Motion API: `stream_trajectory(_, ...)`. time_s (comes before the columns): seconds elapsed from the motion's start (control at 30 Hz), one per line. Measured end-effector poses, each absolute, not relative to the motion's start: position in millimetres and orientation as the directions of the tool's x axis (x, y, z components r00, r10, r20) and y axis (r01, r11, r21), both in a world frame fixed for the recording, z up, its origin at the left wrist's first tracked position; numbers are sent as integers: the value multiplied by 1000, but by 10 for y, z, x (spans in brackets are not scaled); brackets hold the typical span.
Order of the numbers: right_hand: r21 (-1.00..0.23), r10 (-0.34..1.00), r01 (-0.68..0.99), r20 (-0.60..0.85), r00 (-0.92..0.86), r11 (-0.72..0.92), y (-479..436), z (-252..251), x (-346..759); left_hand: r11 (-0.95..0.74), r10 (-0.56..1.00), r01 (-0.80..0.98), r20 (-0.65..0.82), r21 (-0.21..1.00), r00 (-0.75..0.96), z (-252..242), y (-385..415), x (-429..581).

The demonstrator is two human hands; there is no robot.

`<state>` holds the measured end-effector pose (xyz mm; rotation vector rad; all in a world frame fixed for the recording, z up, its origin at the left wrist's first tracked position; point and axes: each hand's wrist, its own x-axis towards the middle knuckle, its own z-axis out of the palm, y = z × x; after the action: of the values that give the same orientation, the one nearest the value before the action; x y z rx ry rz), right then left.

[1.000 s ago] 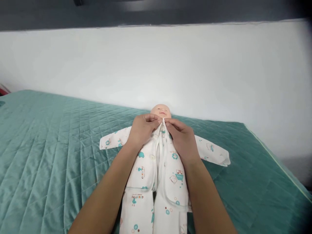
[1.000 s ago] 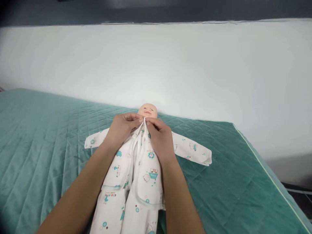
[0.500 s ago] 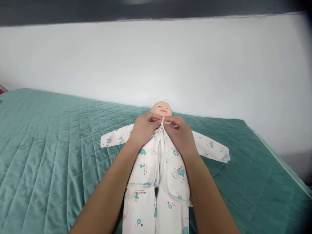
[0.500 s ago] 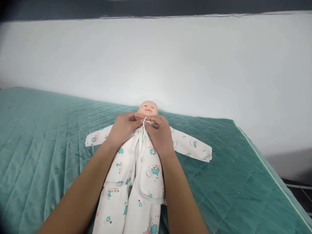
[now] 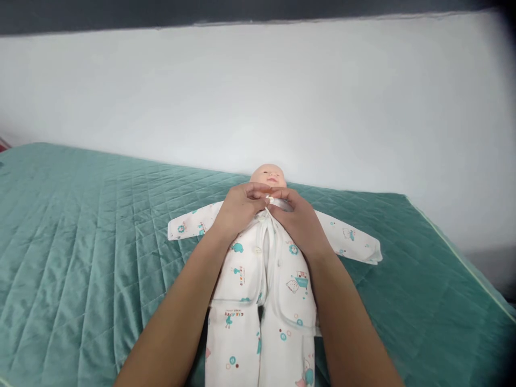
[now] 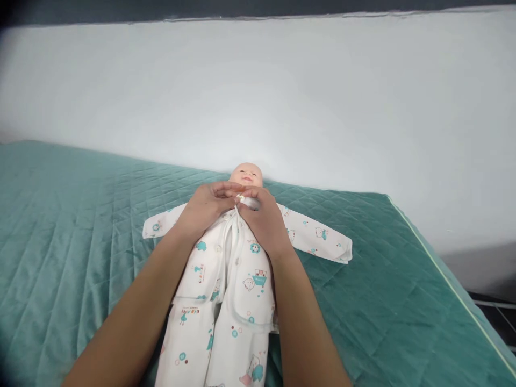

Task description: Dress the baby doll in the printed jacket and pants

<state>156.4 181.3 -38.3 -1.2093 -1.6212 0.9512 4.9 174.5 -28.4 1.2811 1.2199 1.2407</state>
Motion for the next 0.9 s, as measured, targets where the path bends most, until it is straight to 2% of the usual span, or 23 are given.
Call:
stream_trajectory(0.2,-927,976,306,208,-59,216,1780,-445,1581,-140,990,247,127,959,66,-290,1736,-15)
stream_trajectory(0.37,-935,972,280,234,20,220,1736,-469,1581,-176,984,317,153,932,94,-278,1718,-33)
stream_trajectory(0.53,-914,962,321,271,24,250,1715,-461,1583,-247,969,457,223,855,107,-258,1697,-48)
stream_trajectory(0.73,-889,942,334,335,8,313,1703,-474,1594,-363,931,511,328,779,161,-363,1713,-50)
stream_trajectory(0.9,-872,932,361,361,21,330,1687,-476,1591,-351,934,586,321,730,158,-388,1701,-31)
